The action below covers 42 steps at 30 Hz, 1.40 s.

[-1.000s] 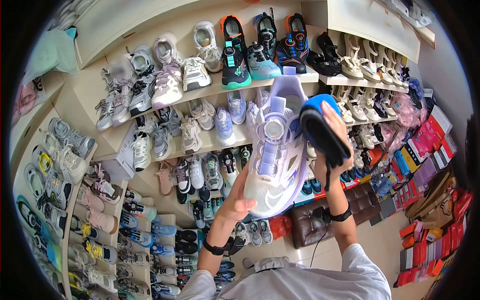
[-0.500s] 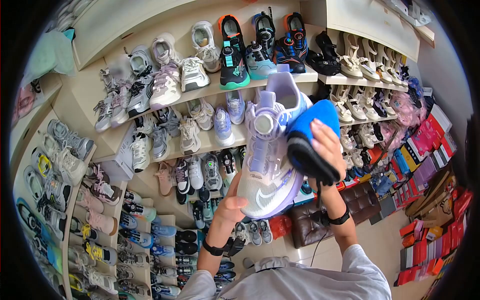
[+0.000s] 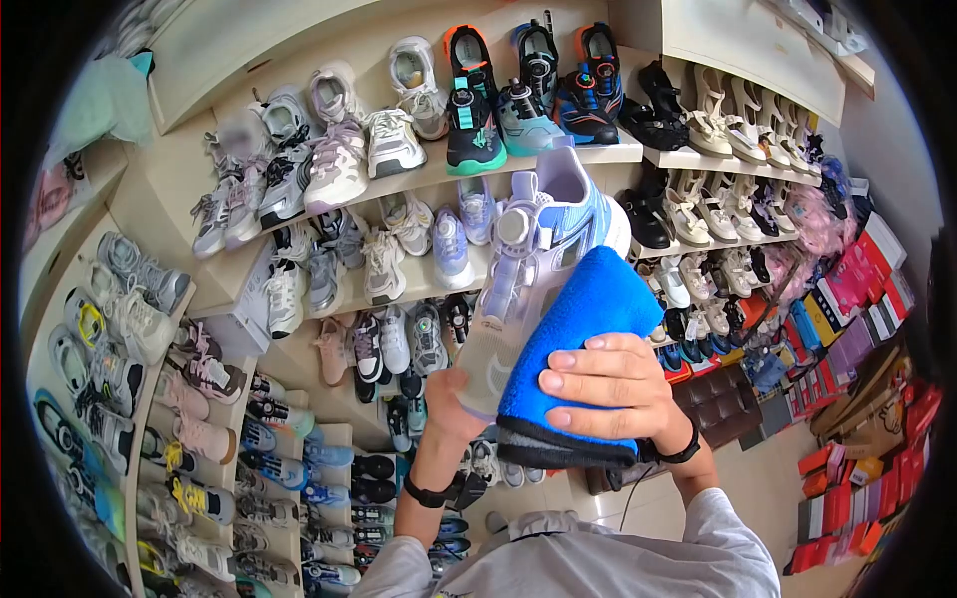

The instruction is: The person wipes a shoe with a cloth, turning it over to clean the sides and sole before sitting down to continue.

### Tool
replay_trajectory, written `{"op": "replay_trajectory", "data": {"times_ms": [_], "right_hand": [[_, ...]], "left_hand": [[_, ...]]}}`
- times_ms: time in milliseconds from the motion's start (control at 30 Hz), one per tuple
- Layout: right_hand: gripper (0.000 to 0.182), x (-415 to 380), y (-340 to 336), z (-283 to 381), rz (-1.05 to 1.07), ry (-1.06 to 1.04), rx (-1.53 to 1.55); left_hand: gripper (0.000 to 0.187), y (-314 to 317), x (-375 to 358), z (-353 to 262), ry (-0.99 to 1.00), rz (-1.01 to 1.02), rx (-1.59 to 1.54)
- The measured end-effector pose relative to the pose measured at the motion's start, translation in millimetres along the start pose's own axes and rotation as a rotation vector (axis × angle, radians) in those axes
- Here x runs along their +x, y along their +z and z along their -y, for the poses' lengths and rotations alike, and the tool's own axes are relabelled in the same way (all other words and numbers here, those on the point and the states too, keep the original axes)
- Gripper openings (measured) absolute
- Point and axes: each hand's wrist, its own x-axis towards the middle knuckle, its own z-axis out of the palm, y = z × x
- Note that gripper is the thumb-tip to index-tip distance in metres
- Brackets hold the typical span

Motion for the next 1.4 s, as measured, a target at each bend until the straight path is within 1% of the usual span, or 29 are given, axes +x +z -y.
{"op": "replay_trajectory", "data": {"times_ms": [67, 133, 167, 267, 300, 400, 500, 567, 633, 767, 900, 1033, 1200, 1267, 1333, 1400], "right_hand": [[0.026, 0, 2, 3, 0.018, -0.019, 0.029], [0.026, 0, 2, 5, 0.037, -0.032, 0.028], [0.026, 0, 1, 5, 0.048, -0.036, 0.014], [0.026, -2, 3, 6, 0.041, -0.029, -0.029], [0.026, -2, 4, 6, 0.031, -0.025, -0.042], [0.027, -2, 6, 6, 0.017, -0.021, -0.106], [0.027, -2, 8, 3, -0.018, -0.016, -0.124], [0.027, -4, 8, -1, -0.028, -0.019, -0.137], [0.028, -6, 8, -5, -0.034, -0.017, -0.142], [0.030, -10, 9, -11, -0.073, 0.033, -0.167], [0.028, -12, 6, -21, -0.112, 0.078, -0.226], [0.024, -15, 5, -30, -0.220, 0.117, -0.324], [0.028, -19, 3, -46, -0.347, 0.185, -0.455], [0.029, -18, 3, -48, -0.398, 0.292, -0.468], [0.031, -16, 1, -47, -0.401, 0.364, -0.452], [0.031, -17, 0, -47, -0.387, 0.355, -0.482]], "left_hand": [[0.080, -8, -1, -1, -0.040, 0.001, -0.070], [0.080, -33, -2, -3, -0.095, -0.097, 0.012], [0.080, -32, -2, -3, -0.097, -0.086, 0.023], [0.080, -23, -1, -2, -0.079, -0.041, 0.022], [0.081, -8, -1, -2, -0.054, -0.017, -0.001], [0.081, 8, 3, -3, -0.049, 0.048, -0.028], [0.082, 12, 3, -2, -0.027, 0.048, -0.038], [0.082, 12, 2, -3, -0.018, 0.025, 0.023], [0.082, 10, 5, -9, -0.027, 0.000, 0.155], [0.085, 15, 4, -4, 0.049, -0.047, 0.195], [0.092, 15, 3, -4, 0.032, -0.034, 0.212], [0.096, 9, -2, -6, -0.029, 0.035, 0.185], [0.096, 8, -6, -3, -0.053, 0.067, 0.164], [0.096, 8, -6, -3, -0.059, 0.066, 0.160], [0.096, 8, -6, -3, -0.071, 0.064, 0.165], [0.096, 7, -6, -2, -0.066, 0.030, 0.184]]}}
